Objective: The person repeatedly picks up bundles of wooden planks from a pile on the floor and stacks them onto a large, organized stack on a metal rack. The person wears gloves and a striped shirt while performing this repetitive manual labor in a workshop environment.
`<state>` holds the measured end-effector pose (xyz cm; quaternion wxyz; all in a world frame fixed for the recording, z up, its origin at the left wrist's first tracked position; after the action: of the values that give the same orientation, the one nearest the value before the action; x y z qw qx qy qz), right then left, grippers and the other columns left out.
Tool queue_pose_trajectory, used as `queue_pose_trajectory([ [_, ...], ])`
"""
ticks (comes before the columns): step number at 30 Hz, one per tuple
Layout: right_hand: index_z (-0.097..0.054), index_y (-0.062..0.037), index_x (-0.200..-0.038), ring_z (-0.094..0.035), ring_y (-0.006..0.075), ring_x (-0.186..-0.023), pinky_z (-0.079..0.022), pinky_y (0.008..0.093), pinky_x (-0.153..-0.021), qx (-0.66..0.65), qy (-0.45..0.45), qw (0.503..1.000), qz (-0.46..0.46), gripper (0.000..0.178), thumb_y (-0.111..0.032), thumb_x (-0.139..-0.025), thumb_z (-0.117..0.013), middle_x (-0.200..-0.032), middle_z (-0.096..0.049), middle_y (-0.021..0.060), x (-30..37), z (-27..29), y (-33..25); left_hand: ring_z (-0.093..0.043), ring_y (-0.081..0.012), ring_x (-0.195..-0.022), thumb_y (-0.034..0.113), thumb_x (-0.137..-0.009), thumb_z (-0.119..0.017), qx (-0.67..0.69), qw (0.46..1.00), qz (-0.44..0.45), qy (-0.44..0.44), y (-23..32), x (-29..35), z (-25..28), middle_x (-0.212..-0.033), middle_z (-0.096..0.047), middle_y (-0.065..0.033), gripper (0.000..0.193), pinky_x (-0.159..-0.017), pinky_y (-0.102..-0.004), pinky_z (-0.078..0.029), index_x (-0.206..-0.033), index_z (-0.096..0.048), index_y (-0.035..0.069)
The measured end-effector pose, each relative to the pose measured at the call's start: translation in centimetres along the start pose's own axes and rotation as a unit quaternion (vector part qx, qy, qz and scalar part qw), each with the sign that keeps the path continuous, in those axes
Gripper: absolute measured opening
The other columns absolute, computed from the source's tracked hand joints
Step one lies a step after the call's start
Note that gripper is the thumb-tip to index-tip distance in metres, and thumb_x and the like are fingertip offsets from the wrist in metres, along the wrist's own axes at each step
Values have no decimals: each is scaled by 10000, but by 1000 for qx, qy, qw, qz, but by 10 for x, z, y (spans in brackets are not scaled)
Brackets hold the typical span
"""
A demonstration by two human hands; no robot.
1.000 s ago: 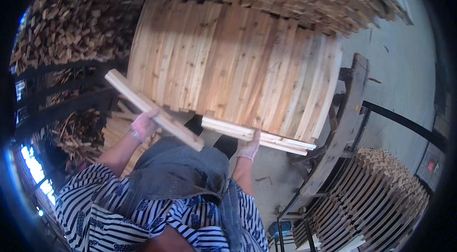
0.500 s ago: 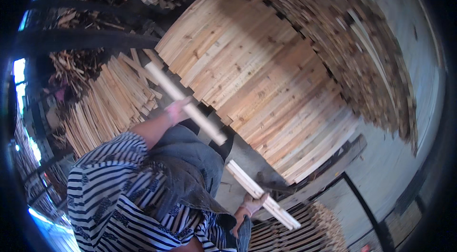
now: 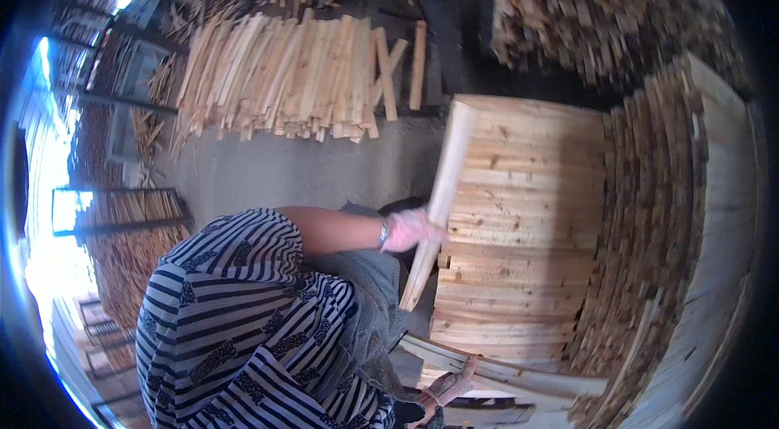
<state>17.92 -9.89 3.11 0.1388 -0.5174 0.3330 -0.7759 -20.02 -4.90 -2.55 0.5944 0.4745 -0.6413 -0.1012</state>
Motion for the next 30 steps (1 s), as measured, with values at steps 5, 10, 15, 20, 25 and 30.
queue_pose_trajectory([
  [5, -519, 130, -1180, -602, 254, -939, -523, 358, -875, 89, -171, 963, 186, 569, -29, -705, -787, -1112, -611, 193, 62, -82, -84, -568, -242, -1142, 309, -677, -853, -162, 972, -26, -167, 74, 69, -94, -1243, -598, -147, 854, -973, -338, -456, -1356, -398, 62],
  [10, -542, 58, -1235, -603, 221, -992, -475, 364, -923, 224, -234, 865, 384, 520, -33, -756, -724, -1169, -630, 133, 54, -92, -111, -541, -175, -1117, 129, -630, -875, -22, 912, -140, -385, 120, 120, -184, -1195, -600, -88, 830, -900, -349, -497, -1323, -419, 138],
  [15, -620, -12, -1180, -615, 241, -1034, -464, 352, -920, 339, -244, 818, 396, 383, -203, -853, -672, -1146, -661, 147, 82, -91, -119, -569, -161, -1046, 201, -644, -870, -193, 903, -182, -338, 114, 117, -187, -1117, -605, -61, 717, -815, -325, -521, -1252, -499, 120],
  [20, -608, -81, -1155, -629, 301, -1005, -499, 387, -865, 286, -216, 819, 449, 491, -275, -739, -783, -1081, -652, 143, 29, -123, -99, -564, -160, -1140, -7, -785, -749, -156, 913, -133, -352, 76, 58, -170, -1202, -636, -76, 508, -1001, -325, -463, -1254, -567, 64],
  [25, -573, -51, -1150, -621, 305, -1005, -502, 389, -864, 204, -235, 817, 485, 552, -232, -688, -817, -1060, -634, 156, 31, -119, -112, -596, -174, -1097, 26, -779, -767, -239, 898, -58, -365, 60, 44, -183, -1150, -660, -58, 466, -977, -321, -474, -1211, -595, 54],
  [30, -514, -72, -1255, -567, 341, -1119, -473, 381, -937, 237, -156, 817, 503, 636, -220, -705, -797, -1198, -581, 171, 2, -120, -87, -610, -173, -1076, 75, -760, -799, -337, 866, -83, -360, 55, 38, -187, -1163, -667, -59, 494, -939, -313, -484, -1212, -603, 47],
])
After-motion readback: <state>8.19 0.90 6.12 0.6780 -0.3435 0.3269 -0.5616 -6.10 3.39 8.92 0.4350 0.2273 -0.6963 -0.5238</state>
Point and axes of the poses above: each hand's wrist, its own x-axis away from the middle knuckle, its own z-axis out of the back of the hand, y = z × x, the point moved 5 cm from there along -x, towards the middle knuckle
